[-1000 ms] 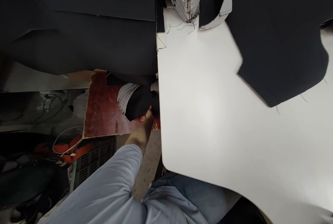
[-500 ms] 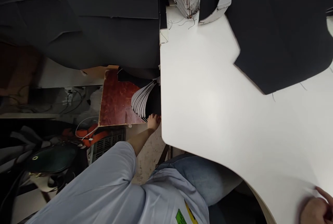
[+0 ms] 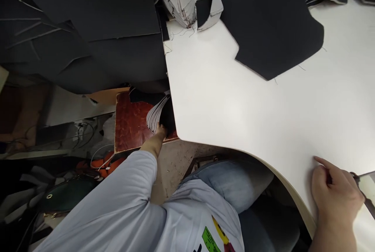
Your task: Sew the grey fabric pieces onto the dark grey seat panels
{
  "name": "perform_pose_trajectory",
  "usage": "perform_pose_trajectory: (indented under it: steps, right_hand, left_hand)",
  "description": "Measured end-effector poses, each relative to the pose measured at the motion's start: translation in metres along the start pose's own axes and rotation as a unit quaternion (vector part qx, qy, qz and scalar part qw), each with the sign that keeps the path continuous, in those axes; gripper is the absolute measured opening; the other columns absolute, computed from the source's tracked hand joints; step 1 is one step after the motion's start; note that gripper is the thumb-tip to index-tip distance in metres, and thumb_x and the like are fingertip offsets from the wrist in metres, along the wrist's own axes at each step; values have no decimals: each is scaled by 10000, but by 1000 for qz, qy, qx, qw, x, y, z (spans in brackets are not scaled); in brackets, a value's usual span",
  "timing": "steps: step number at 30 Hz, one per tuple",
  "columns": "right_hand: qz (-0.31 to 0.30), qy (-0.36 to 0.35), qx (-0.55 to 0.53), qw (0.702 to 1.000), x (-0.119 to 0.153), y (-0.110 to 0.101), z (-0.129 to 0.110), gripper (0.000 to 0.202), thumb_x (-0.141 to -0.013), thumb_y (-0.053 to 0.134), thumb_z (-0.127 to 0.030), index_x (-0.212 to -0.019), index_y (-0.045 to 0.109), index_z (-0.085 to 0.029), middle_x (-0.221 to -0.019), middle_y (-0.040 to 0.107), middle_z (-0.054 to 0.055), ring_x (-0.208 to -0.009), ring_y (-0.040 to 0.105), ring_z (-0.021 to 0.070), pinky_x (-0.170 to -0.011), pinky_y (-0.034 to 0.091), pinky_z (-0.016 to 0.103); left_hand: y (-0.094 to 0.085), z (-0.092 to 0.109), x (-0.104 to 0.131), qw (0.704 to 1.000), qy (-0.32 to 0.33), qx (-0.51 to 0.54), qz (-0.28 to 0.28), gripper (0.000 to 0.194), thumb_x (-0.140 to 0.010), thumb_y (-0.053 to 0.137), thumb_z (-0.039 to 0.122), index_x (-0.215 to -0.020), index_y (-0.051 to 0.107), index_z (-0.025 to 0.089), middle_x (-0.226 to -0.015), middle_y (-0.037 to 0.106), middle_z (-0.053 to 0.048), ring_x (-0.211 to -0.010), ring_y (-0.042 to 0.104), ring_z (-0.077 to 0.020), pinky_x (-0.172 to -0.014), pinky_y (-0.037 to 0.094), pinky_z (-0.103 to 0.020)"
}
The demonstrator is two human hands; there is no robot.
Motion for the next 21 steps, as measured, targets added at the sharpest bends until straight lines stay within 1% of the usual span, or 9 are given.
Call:
perform_pose_trajectory:
  steps: [5,9,12,14,15,17,18,19,21]
  right_hand:
    - [-3,-6,42,999,2,-4,-5,422,-762,400,-408,-1020,733,-394,-781,606,119,-895,595,309,-789,446,502]
    - [5,-1,36,999,0,-1,1,409,-749,401,-390,-991,730,-363,-775,612,109,-806,586,278,-761,452,474]
    - [7,-1,24,1000,1,2,5,375,-748,420,-385,-959,729,-354,-823,656,103,-773,588,258,-716,446,449]
    - [2,-6,30,1000,2,4,5,358,-767,433,-393,-958,730,-333,-878,686,91,-778,599,244,-699,446,421]
    - [-2,-11,35,999,2,4,5,356,-786,437,-396,-969,731,-314,-899,695,82,-775,604,233,-689,449,399]
    - [-11,-29,43,999,2,4,3,363,-823,435,-385,-998,731,-267,-915,702,63,-762,612,207,-666,456,349]
    - [-14,-40,45,998,2,4,2,365,-838,432,-370,-1011,729,-248,-909,703,55,-754,616,199,-654,457,331]
    - [-18,-55,44,997,1,4,0,364,-850,426,-348,-1022,726,-233,-899,703,50,-753,620,194,-644,458,318]
    - [-29,-89,41,995,-1,6,-3,355,-870,418,-306,-1040,719,-224,-882,703,45,-760,631,194,-643,467,310]
  left_hand:
    - [-3,-19,15,1000,-11,15,-5,373,-922,631,353,-1239,568,167,-1264,583,-109,-1142,575,-263,-945,519,-495]
    - [-10,-11,15,999,-14,33,7,345,-932,616,361,-1205,585,152,-1225,597,-100,-1100,596,-235,-940,527,-462]
    - [-32,-3,19,996,-40,63,48,334,-935,610,376,-1171,600,140,-1174,615,-83,-1040,618,-219,-902,546,-425]
    - [-66,-5,28,987,-73,90,109,327,-928,622,378,-1151,605,139,-1125,626,-70,-986,631,-205,-856,560,-392]
    - [-91,-9,35,979,-93,105,151,330,-923,629,385,-1142,604,138,-1097,630,-63,-952,636,-191,-831,565,-376]
    - [-156,-19,53,947,-130,139,258,311,-949,582,396,-1110,604,131,-1039,631,-65,-906,629,-180,-789,558,-360]
    - [-193,-23,65,923,-143,158,319,309,-979,516,403,-1090,601,127,-1010,627,-70,-900,621,-183,-779,546,-365]
    - [-231,-23,78,895,-147,176,382,336,-1025,373,360,-1053,604,117,-981,624,-97,-931,604,-220,-765,515,-391]
    - [-297,-7,105,840,-116,209,488,472,-1036,150,293,-987,596,145,-941,608,-103,-987,567,-265,-760,442,-416]
Point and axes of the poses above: each hand's wrist, its own x-axis away from the middle knuckle, its own y-axis out of the palm, z = x × y, the point moved 6 cm from there along -x, towards the middle knuckle
